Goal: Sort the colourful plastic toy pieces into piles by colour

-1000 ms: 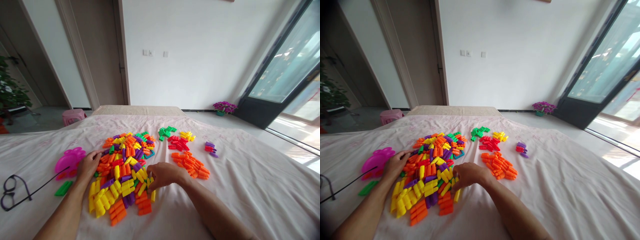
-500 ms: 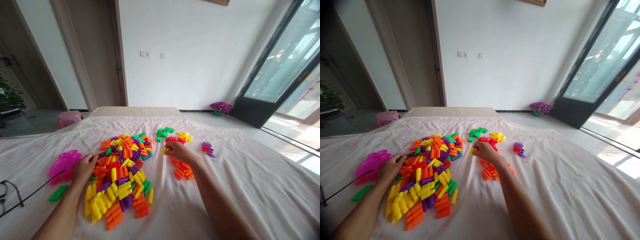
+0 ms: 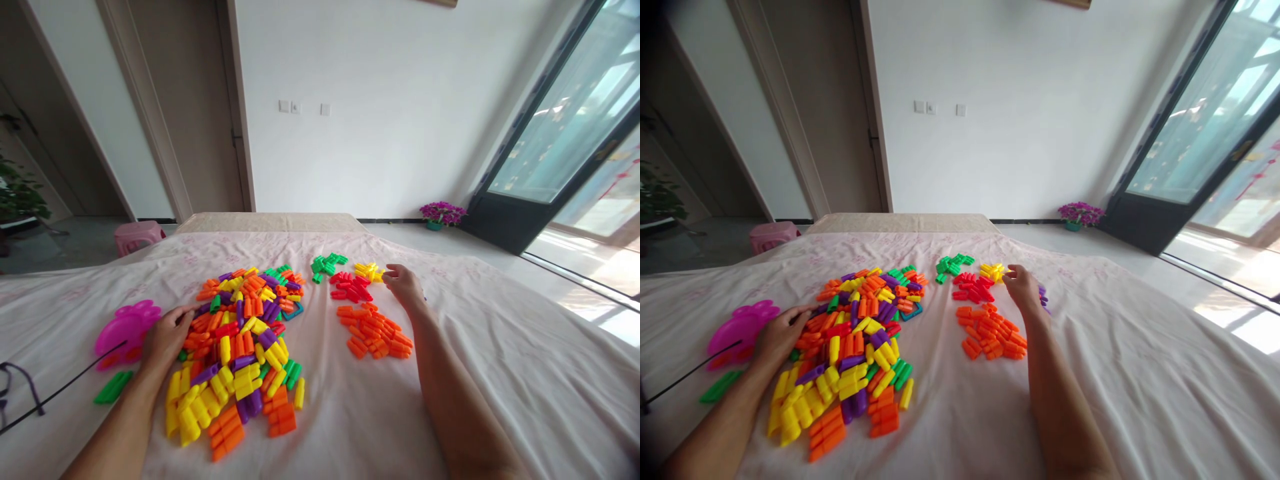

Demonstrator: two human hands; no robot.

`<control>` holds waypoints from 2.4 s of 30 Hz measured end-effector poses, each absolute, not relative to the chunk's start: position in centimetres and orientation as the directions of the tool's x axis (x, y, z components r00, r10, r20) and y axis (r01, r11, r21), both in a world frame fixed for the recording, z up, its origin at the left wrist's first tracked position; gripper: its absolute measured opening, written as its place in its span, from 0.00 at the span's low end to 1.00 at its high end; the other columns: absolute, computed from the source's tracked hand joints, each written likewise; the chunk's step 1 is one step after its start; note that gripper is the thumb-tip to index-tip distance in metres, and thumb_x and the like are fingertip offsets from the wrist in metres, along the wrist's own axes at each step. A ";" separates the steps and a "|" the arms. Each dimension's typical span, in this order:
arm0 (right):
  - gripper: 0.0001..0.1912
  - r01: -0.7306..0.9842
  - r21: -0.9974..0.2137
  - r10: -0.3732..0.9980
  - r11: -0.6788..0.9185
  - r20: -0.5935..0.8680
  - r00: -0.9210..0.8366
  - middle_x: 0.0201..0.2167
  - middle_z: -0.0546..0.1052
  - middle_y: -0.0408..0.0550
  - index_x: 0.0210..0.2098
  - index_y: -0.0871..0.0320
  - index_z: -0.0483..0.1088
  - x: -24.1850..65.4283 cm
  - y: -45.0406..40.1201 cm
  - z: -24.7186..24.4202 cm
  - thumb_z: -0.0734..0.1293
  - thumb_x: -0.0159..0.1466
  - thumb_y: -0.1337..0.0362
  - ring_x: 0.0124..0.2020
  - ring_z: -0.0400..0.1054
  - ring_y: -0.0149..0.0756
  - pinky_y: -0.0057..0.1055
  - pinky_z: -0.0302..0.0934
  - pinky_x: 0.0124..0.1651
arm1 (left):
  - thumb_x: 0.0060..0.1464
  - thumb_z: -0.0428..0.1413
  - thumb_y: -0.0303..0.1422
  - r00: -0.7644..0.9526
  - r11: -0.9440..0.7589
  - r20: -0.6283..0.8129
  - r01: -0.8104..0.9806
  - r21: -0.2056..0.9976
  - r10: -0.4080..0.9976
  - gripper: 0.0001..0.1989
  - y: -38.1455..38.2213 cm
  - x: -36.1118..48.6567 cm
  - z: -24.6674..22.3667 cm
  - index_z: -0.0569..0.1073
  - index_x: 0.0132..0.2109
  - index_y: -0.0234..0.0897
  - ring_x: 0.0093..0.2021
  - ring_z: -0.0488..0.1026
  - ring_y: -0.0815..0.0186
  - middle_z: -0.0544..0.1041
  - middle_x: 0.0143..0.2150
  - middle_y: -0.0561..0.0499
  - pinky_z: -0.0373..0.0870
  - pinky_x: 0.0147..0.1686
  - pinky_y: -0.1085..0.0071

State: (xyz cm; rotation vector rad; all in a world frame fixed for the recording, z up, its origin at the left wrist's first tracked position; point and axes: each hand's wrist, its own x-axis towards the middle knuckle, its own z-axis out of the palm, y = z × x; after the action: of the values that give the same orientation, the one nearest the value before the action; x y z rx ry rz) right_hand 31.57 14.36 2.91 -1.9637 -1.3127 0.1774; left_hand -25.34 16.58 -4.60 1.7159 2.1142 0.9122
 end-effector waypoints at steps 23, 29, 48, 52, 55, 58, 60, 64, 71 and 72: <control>0.12 0.679 -0.637 0.891 0.365 0.028 -0.452 0.31 0.73 0.41 0.32 0.58 0.70 8.9 6.7 3.6 0.74 0.52 0.62 0.28 0.65 0.26 0.21 0.54 0.27 | 0.57 0.47 0.44 -0.262 0.090 0.176 0.760 0.644 0.949 0.19 16.5 -25.2 -4.7 0.77 0.49 0.46 0.46 0.75 0.60 0.80 0.46 0.52 0.67 0.38 0.72; 0.10 0.513 -0.839 0.903 0.184 -0.062 -0.426 0.29 0.73 0.40 0.37 0.58 0.68 11.5 8.5 4.7 0.69 0.58 0.62 0.25 0.69 0.26 0.21 0.59 0.25 | 0.57 0.47 0.45 -0.271 0.115 0.156 0.766 0.633 0.950 0.19 16.4 -25.1 -4.3 0.77 0.49 0.47 0.44 0.76 0.60 0.80 0.45 0.52 0.66 0.36 0.72; 0.11 0.856 -0.470 0.970 0.216 0.003 -0.243 0.31 0.79 0.43 0.35 0.56 0.78 22.9 10.7 8.3 0.63 0.58 0.65 0.33 0.71 0.33 0.24 0.58 0.32 | 0.57 0.48 0.44 -0.256 0.089 0.189 0.784 0.615 0.948 0.20 16.5 -25.3 -4.5 0.78 0.50 0.46 0.44 0.76 0.59 0.80 0.46 0.51 0.67 0.36 0.72; 0.12 0.905 -0.419 0.987 0.076 0.160 -0.009 0.30 0.78 0.45 0.35 0.57 0.77 23.9 10.9 8.6 0.62 0.58 0.65 0.31 0.70 0.32 0.25 0.56 0.31 | 0.57 0.48 0.45 -0.272 0.122 0.159 0.783 0.609 0.949 0.20 16.3 -25.0 -4.1 0.78 0.50 0.46 0.44 0.76 0.59 0.80 0.46 0.51 0.66 0.36 0.71; 0.13 0.925 -0.371 0.968 -0.086 0.188 0.166 0.31 0.79 0.46 0.38 0.56 0.77 26.0 11.6 8.0 0.63 0.57 0.64 0.31 0.70 0.34 0.26 0.56 0.31 | 0.57 0.47 0.46 -0.282 0.141 0.144 0.783 0.606 0.949 0.21 16.3 -24.9 -4.0 0.77 0.50 0.47 0.44 0.75 0.58 0.80 0.46 0.51 0.66 0.36 0.70; 0.15 0.892 -0.388 0.923 -0.233 0.200 0.328 0.34 0.80 0.48 0.41 0.56 0.77 28.6 12.6 6.4 0.63 0.57 0.62 0.34 0.71 0.36 0.27 0.58 0.34 | 0.57 0.48 0.46 -0.283 0.140 0.145 0.781 0.608 0.948 0.20 16.4 -25.0 -4.1 0.77 0.50 0.47 0.45 0.75 0.58 0.80 0.46 0.51 0.66 0.37 0.70; 0.18 0.848 -0.444 0.873 -0.290 0.241 0.425 0.39 0.79 0.50 0.46 0.57 0.75 30.1 13.2 5.2 0.63 0.58 0.62 0.39 0.72 0.39 0.29 0.60 0.39 | 0.56 0.49 0.45 -0.283 0.140 0.143 0.779 0.612 0.948 0.20 16.5 -25.2 -4.3 0.77 0.50 0.47 0.44 0.75 0.58 0.80 0.46 0.51 0.67 0.37 0.70; 0.23 0.773 -0.584 0.803 -0.248 0.322 0.502 0.45 0.78 0.53 0.53 0.59 0.72 31.4 14.0 4.0 0.62 0.58 0.62 0.45 0.72 0.41 0.32 0.62 0.47 | 0.56 0.49 0.45 -0.285 0.145 0.142 0.783 0.605 0.948 0.20 16.6 -25.2 -4.3 0.78 0.50 0.47 0.43 0.75 0.57 0.80 0.45 0.50 0.67 0.36 0.70; 0.15 0.770 -0.637 0.965 0.045 0.227 0.131 0.30 0.79 0.46 0.42 0.60 0.76 24.8 13.5 4.8 0.63 0.58 0.62 0.30 0.72 0.34 0.28 0.63 0.33 | 0.57 0.48 0.44 -0.263 0.105 0.172 0.781 0.616 0.949 0.20 16.4 -25.0 -4.1 0.78 0.49 0.44 0.44 0.76 0.59 0.80 0.46 0.50 0.67 0.35 0.71; 0.14 0.759 -0.642 0.981 0.103 0.191 0.028 0.30 0.79 0.45 0.40 0.59 0.76 23.1 13.1 5.0 0.64 0.58 0.63 0.30 0.71 0.33 0.27 0.62 0.32 | 0.57 0.48 0.45 -0.261 0.104 0.172 0.782 0.615 0.950 0.20 16.4 -25.1 -4.2 0.78 0.49 0.44 0.44 0.76 0.59 0.80 0.46 0.50 0.67 0.36 0.71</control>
State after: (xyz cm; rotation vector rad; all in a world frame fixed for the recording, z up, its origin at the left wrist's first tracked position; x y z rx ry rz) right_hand 23.13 13.11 4.95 -1.7035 -1.7790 0.4697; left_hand -25.08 16.44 -4.20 1.7171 2.1163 0.9019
